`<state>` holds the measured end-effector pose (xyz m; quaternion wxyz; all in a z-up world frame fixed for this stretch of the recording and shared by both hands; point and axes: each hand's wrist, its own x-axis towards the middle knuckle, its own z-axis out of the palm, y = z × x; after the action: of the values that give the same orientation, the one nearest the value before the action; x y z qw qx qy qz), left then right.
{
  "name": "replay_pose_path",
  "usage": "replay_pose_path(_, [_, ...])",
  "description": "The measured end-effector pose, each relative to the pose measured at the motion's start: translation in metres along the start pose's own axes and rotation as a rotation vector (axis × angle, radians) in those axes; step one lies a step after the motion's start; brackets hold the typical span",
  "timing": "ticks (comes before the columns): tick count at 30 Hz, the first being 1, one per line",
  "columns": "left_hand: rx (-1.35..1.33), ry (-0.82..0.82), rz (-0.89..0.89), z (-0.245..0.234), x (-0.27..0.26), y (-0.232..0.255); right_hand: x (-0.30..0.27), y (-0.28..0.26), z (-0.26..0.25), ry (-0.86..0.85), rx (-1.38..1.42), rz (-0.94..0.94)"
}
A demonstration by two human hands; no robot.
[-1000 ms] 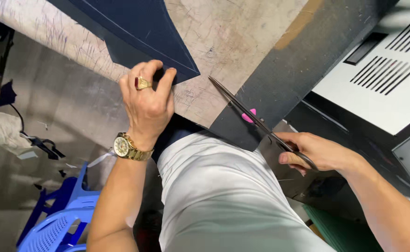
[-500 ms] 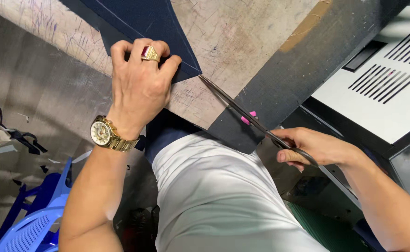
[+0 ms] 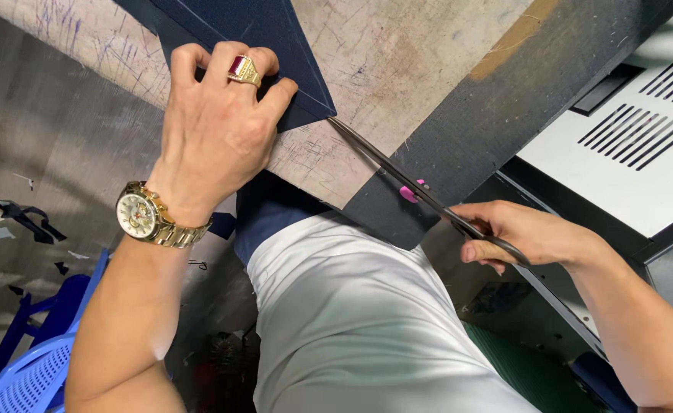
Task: The person cuts out a curved shape from dark blue fabric using large shears, then aligns a wooden ruler and uses a pink chalk block to mark a line along one edge.
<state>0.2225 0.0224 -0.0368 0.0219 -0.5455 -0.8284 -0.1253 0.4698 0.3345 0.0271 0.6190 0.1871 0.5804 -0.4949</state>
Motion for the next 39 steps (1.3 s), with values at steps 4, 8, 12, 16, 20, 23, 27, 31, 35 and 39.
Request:
replay_pose_path(4, [-0.003, 0.003, 0.001, 0.001, 0.0, -0.001, 0.004, -0.012, -0.003, 0.013, -0.048, -0.002])
replay_pose_path(8, [-0.005, 0.005, 0.004, 0.001, 0.001, -0.001, 0.007, -0.022, -0.008, 0.023, -0.051, 0.079])
replay_pose_path(12, [0.009, 0.015, 0.005, 0.002, 0.0, -0.001, 0.012, -0.023, -0.011, 0.042, -0.134, 0.123])
replay_pose_path(16, [0.031, -0.025, 0.005, -0.002, 0.001, -0.001, 0.012, -0.021, -0.011, 0.052, -0.165, 0.12])
replay_pose_path(20, [0.074, -0.068, 0.026, -0.004, 0.002, -0.001, 0.012, -0.02, -0.011, 0.059, -0.183, 0.097])
replay_pose_path(23, [0.079, -0.059, 0.028, -0.005, 0.002, -0.001, 0.013, -0.024, -0.011, 0.062, -0.183, 0.123])
replay_pose_path(27, [0.051, -0.043, 0.023, -0.005, 0.002, -0.001, 0.014, -0.028, -0.011, 0.068, -0.181, 0.167])
replay_pose_path(31, [0.05, -0.039, 0.034, -0.005, 0.002, -0.002, 0.017, -0.031, -0.013, 0.065, -0.178, 0.131])
replay_pose_path(35, [0.046, -0.043, 0.032, -0.005, 0.002, -0.002, 0.016, -0.034, -0.015, 0.066, -0.201, 0.167])
replay_pose_path(39, [0.044, -0.045, 0.035, -0.006, 0.002, -0.002, 0.017, -0.034, -0.016, 0.077, -0.195, 0.161])
